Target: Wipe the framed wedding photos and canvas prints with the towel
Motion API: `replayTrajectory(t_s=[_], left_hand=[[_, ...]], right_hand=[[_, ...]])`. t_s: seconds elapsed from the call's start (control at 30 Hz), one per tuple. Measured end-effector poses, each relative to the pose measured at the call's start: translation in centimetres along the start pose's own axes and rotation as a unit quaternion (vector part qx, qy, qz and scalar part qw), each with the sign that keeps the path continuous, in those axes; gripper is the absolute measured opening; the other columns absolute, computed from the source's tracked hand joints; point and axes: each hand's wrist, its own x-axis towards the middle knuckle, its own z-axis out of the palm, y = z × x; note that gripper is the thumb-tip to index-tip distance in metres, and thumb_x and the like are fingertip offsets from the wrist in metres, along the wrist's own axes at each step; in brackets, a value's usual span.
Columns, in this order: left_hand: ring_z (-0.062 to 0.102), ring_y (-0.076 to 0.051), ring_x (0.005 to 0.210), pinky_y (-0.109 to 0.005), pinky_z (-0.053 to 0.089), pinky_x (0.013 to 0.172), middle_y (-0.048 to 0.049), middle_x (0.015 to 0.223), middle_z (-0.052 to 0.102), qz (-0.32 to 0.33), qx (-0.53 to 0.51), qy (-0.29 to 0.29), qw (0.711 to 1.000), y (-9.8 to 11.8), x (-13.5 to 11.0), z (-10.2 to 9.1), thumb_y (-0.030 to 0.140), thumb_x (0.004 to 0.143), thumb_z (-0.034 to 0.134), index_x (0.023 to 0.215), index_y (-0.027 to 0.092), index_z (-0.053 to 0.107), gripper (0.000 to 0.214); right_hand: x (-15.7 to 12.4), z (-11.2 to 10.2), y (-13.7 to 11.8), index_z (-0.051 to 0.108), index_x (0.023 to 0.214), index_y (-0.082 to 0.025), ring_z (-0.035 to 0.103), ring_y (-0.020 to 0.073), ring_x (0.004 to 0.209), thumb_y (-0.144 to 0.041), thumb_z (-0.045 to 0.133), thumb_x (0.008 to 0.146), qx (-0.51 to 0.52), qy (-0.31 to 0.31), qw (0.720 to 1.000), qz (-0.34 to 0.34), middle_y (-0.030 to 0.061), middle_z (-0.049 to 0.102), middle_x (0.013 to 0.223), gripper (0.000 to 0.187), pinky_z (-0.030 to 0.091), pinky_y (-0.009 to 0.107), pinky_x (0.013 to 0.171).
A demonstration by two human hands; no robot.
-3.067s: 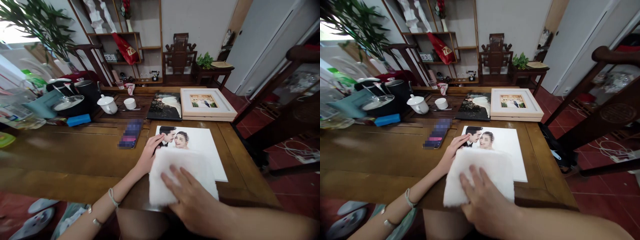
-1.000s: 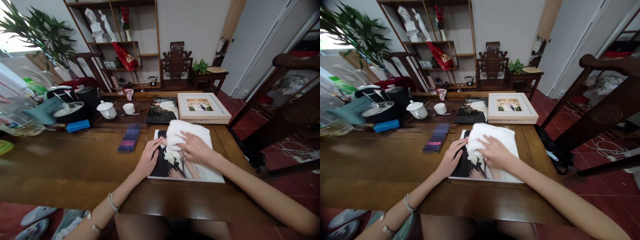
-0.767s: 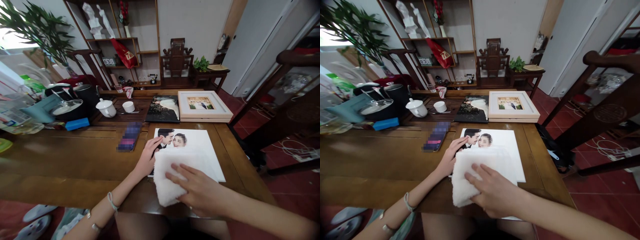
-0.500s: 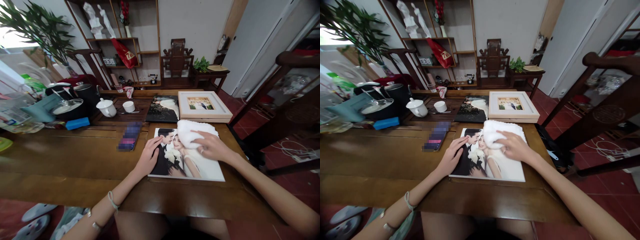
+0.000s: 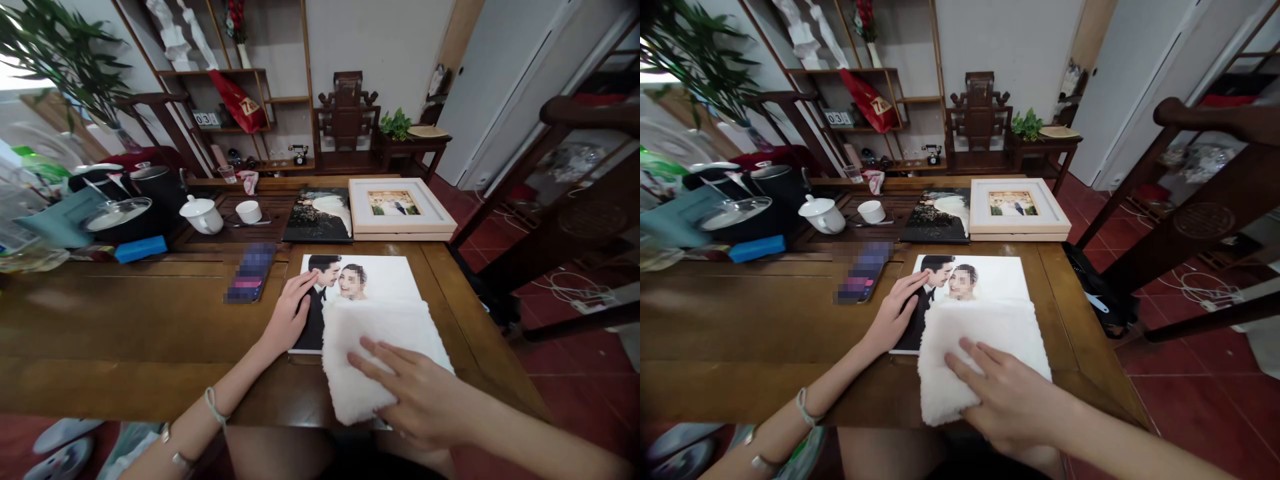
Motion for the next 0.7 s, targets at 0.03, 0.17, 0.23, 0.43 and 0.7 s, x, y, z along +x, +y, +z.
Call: replayTrajectory(t_s=[0.03,0.17,0.23,0.43,0.7], left_hand=[[0.043,-0.022,0.131,-0.049,0.031,0.113,-0.0074,0.139,0.053,0.001,0.001,-0.002,1.000,0.0,0.0,0.0,0.019,0.095,0.037,0.134,0.024,0.052,0.041],[0.043,-0.022,0.131,-0.049,0.031,0.113,-0.0081,0.139,0.052,0.000,0.004,-0.007,1.000,-0.1,0.0,-0.1,0.019,0.095,0.038,0.132,0.023,0.053,0.041],[0.043,-0.022,0.132,-0.049,0.031,0.113,-0.0076,0.139,0.053,-0.003,0.004,-0.006,1.000,0.0,0.1,-0.1,0.018,0.095,0.038,0.132,0.024,0.054,0.040],[0.044,-0.021,0.130,-0.048,0.032,0.113,-0.0067,0.138,0.054,-0.004,-0.004,0.002,1.000,0.1,0.1,0.0,0.018,0.094,0.038,0.130,0.024,0.055,0.040],[0.044,-0.021,0.131,-0.048,0.032,0.113,-0.0071,0.138,0.054,-0.002,-0.001,0.004,1.000,0.0,0.0,0.0,0.019,0.095,0.037,0.131,0.023,0.055,0.040]], right_hand=[[0.3,-0.1,0.6,0.071,0.077,-0.018,0.042,0.0395,0.130,-0.019,0.061,0.072,0.011,-0.002,1.000,-0.002,0.0142,0.045,0.145,0.011,0.048,0.050,0.096],[1.8,-0.8,5.9,0.067,0.111,-0.023,0.039,0.0281,0.134,-0.011,0.053,0.073,0.033,0.014,0.999,0.041,0.0110,0.055,0.136,0.043,0.031,0.056,0.108],[2.1,-1.0,9.0,0.064,0.117,-0.022,0.037,0.0264,0.136,-0.008,0.051,0.073,0.017,0.036,0.996,0.084,0.0124,0.060,0.129,0.047,0.019,0.060,0.112],[0.4,-0.4,12.0,0.059,0.124,-0.018,0.030,0.0308,0.139,-0.005,0.048,0.074,-0.048,0.065,0.978,0.191,0.0156,0.053,0.136,0.053,0.022,0.063,0.110],[-0.9,0.4,0.2,0.070,0.094,-0.014,0.013,0.0432,0.141,-0.016,0.062,0.074,-0.047,0.000,0.992,0.118,0.0207,0.030,0.152,0.022,0.025,0.063,0.109]])
